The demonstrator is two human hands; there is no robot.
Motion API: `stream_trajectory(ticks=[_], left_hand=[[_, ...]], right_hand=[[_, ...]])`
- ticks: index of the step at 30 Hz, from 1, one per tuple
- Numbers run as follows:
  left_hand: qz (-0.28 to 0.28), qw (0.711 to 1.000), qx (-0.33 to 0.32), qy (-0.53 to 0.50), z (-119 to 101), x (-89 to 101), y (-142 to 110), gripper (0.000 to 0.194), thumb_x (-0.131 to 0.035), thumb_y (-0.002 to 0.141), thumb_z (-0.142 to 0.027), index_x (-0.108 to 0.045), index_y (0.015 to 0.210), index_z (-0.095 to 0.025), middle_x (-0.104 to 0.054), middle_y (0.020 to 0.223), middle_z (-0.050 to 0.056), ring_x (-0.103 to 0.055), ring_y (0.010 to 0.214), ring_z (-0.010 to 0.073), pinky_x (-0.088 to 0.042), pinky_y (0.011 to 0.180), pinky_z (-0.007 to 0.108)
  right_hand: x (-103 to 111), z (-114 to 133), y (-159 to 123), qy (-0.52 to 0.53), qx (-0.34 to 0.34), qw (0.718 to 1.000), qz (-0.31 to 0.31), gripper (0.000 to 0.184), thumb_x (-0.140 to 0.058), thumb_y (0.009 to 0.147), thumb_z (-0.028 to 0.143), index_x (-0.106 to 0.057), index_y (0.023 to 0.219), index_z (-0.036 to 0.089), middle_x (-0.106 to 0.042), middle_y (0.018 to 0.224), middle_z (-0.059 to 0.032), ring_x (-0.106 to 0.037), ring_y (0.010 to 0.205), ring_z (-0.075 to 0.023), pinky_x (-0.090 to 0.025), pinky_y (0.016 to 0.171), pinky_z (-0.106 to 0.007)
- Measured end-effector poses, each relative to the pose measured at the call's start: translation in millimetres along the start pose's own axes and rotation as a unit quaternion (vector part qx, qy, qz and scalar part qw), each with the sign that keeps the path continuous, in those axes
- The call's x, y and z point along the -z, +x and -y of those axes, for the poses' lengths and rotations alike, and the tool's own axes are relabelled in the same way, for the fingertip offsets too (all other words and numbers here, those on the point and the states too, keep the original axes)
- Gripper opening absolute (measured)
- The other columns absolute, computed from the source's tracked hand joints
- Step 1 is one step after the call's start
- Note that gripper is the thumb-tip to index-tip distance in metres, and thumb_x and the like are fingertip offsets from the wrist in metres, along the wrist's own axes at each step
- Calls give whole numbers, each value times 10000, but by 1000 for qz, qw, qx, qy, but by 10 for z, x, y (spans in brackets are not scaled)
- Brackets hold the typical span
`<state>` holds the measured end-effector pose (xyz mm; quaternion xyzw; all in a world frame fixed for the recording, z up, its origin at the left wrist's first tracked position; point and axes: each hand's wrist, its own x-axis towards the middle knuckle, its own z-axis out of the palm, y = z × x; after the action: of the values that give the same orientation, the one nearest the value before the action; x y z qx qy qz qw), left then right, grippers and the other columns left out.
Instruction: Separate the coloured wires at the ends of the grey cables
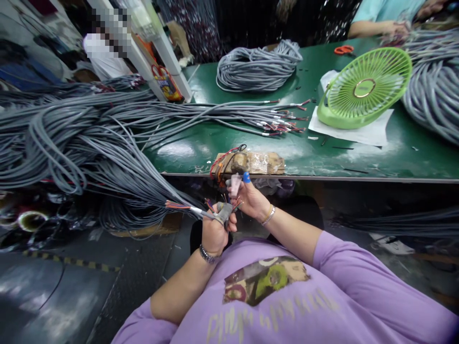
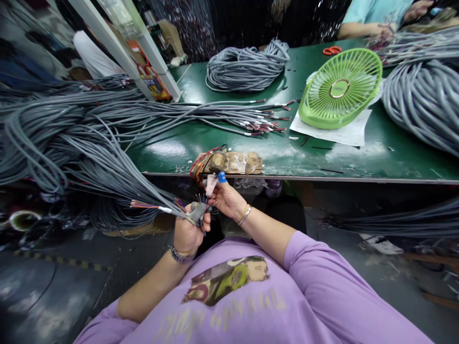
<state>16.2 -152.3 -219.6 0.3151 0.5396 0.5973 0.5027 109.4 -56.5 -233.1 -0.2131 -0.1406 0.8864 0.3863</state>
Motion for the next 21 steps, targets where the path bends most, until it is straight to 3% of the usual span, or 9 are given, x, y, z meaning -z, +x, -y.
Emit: stream_trajectory(ticks=[5,11,15,21], left_hand=[[16,1000,-3,2,2,46,-48,316,-695,745,-439,-566,669,-160,-596,511,-26,-487,334,59,-308,321,155],[53,996,-13,68,113,134,-52,343,-661,793,-441,-576,622,-156,-594,502,-10,-502,354,64,-324,354,166],[85,989,-19,123,186,179,-53,351,-632,822,-451,-594,638,-154,-606,529,-1,-537,390,76,-368,398,177],[119,978,-20,170,167,192,-32,325,-617,838,-428,-587,670,-151,-618,541,-3,-566,410,85,-381,416,180]], right_hand=[[152,46,-91,-32,-42,998,34,441,-584,824,601,-641,820,164,-627,714,-14,-513,559,-86,-414,499,-191],[393,183,-225,-179,-72,976,104,338,-781,700,407,-657,833,121,-633,717,-17,-510,545,-72,-449,497,-196],[388,310,-274,-323,-87,932,139,419,-764,671,506,-650,763,114,-641,681,-30,-530,532,-84,-458,507,-218],[178,429,-267,-481,-27,856,185,348,-756,674,429,-603,690,117,-573,615,20,-483,558,-75,-408,543,-202]])
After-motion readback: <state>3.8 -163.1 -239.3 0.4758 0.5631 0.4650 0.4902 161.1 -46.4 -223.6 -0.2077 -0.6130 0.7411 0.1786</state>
